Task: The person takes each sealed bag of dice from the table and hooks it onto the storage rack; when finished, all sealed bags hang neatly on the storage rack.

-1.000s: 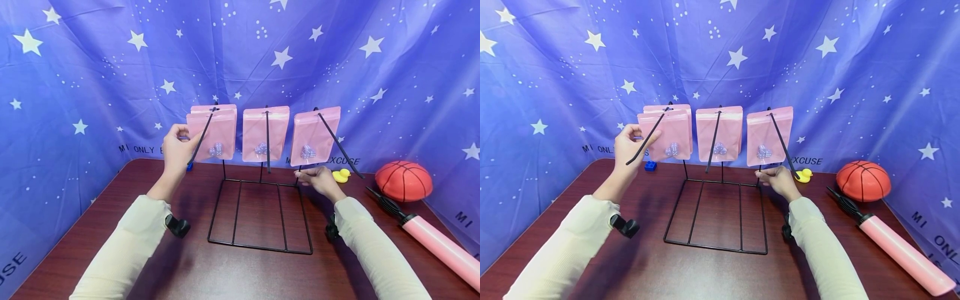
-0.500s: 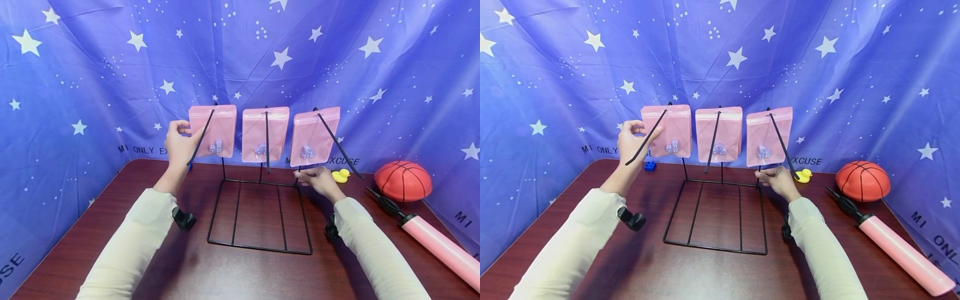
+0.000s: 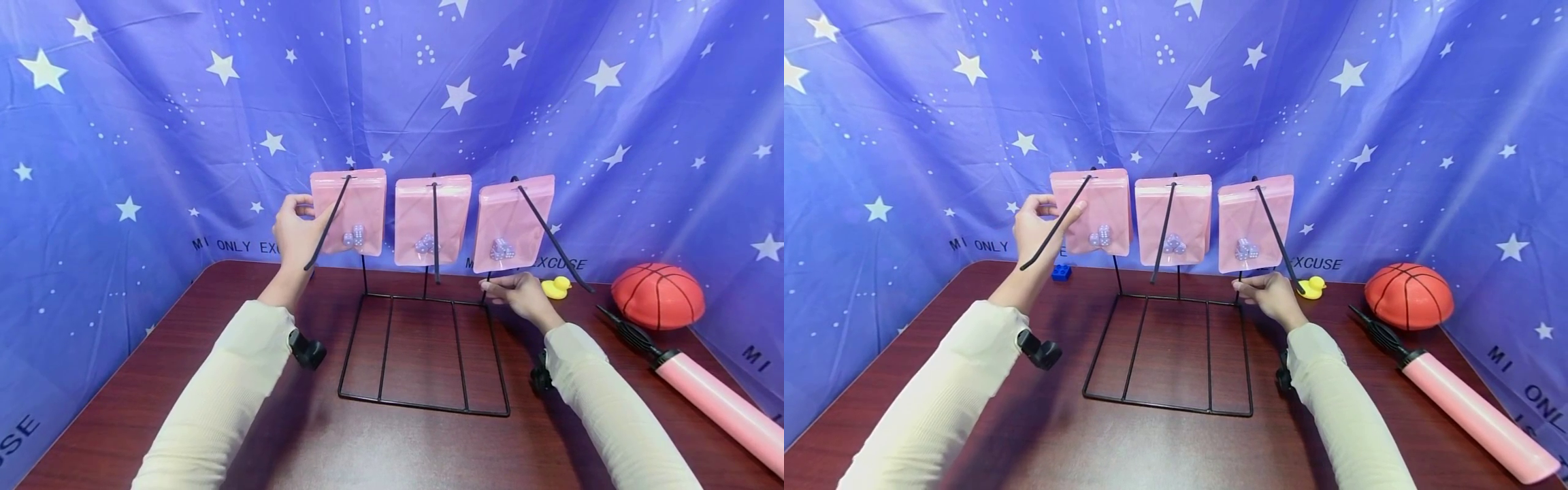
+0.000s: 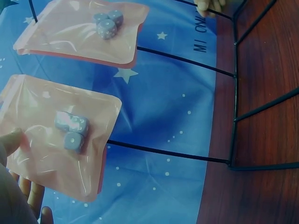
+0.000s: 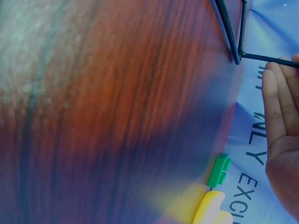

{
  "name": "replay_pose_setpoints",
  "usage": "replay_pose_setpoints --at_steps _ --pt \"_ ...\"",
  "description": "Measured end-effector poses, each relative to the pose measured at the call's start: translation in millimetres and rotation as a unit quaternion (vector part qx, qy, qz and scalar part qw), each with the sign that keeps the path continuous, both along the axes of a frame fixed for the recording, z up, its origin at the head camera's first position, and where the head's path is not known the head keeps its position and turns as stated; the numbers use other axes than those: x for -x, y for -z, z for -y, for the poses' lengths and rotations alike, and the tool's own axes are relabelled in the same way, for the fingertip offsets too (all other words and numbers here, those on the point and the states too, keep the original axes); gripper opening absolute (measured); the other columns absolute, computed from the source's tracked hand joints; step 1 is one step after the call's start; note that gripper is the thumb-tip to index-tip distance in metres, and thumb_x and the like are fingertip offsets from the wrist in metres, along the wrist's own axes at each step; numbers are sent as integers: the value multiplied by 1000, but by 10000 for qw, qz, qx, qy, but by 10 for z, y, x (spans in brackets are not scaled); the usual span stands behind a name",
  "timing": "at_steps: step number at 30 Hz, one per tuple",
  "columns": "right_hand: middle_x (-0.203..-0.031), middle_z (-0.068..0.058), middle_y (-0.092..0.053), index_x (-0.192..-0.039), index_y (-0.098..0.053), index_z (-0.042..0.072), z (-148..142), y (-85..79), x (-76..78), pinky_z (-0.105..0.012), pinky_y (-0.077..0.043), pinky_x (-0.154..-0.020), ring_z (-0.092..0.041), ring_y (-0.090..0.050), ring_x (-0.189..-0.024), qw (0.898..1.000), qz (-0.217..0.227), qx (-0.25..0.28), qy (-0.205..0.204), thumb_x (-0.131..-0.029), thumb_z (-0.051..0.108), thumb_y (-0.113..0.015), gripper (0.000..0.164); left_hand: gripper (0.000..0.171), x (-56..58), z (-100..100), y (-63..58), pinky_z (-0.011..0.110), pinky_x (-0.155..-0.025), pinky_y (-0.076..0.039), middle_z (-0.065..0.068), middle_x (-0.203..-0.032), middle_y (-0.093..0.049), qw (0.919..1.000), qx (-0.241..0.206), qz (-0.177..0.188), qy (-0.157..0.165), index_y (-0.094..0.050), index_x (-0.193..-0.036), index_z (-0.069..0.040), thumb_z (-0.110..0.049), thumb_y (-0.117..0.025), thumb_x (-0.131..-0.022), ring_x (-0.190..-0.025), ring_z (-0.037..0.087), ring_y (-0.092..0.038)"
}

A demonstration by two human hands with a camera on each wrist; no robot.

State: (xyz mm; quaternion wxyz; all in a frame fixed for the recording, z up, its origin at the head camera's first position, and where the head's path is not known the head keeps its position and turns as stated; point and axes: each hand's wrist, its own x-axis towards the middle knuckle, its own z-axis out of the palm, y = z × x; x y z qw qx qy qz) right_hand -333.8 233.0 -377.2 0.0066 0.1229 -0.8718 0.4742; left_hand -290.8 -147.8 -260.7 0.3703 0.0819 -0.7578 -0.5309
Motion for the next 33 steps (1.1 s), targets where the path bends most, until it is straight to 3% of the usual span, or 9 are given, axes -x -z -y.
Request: replay_pose_setpoints --at_steps 6,9,14,26,33 --pt "-113 -25 -71 -121 -69 -10 8 -10 -15 -41 -59 -83 -35 -73 -99 10000 13 -12 -33 -100 24 -68 39 46 32 -12 12 39 -86 -43 13 -91 -69 10000 -35 -28 -54 -69 -108 -3 -32 -88 -78 -97 34 -60" --pt "-113 -25 -71 -121 -69 -10 7 -8 -16 -41 -59 -83 -35 -73 -99 10000 17 -22 -49 -101 24 -67 39 44 45 -29 21 39 -87 -43 14 -91 -71 9999 -30 -57 -94 -69 -106 -3 -33 -87 -79 -93 34 -62" --pt "-114 -25 -71 -120 -69 -11 2 -4 -12 -40 -59 -82 -35 -73 -99 10000 -21 -31 -11 -101 22 -67 38 43 60 -55 32 35 -79 -45 12 -90 -70 9998 52 -21 -187 -69 -105 -5 -36 -86 -80 -82 26 -61" --pt "-112 -24 -72 -121 -69 -10 0 9 12 -38 -59 -81 -30 -75 -93 10000 2 -18 76 -99 22 -69 39 44 96 -60 54 42 -90 -45 11 -97 -67 9992 269 -62 -280 -68 -106 -5 -38 -83 -82 -94 29 -63" --pt "-111 -26 -71 -120 -68 -12 -6 3 9 -39 -59 -80 -33 -75 -91 9999 -87 -27 70 -99 20 -70 38 45 50 -52 101 36 -92 -45 8 -99 -63 9994 213 -274 -38 -66 -107 -4 -38 -84 -83 -92 22 -64"
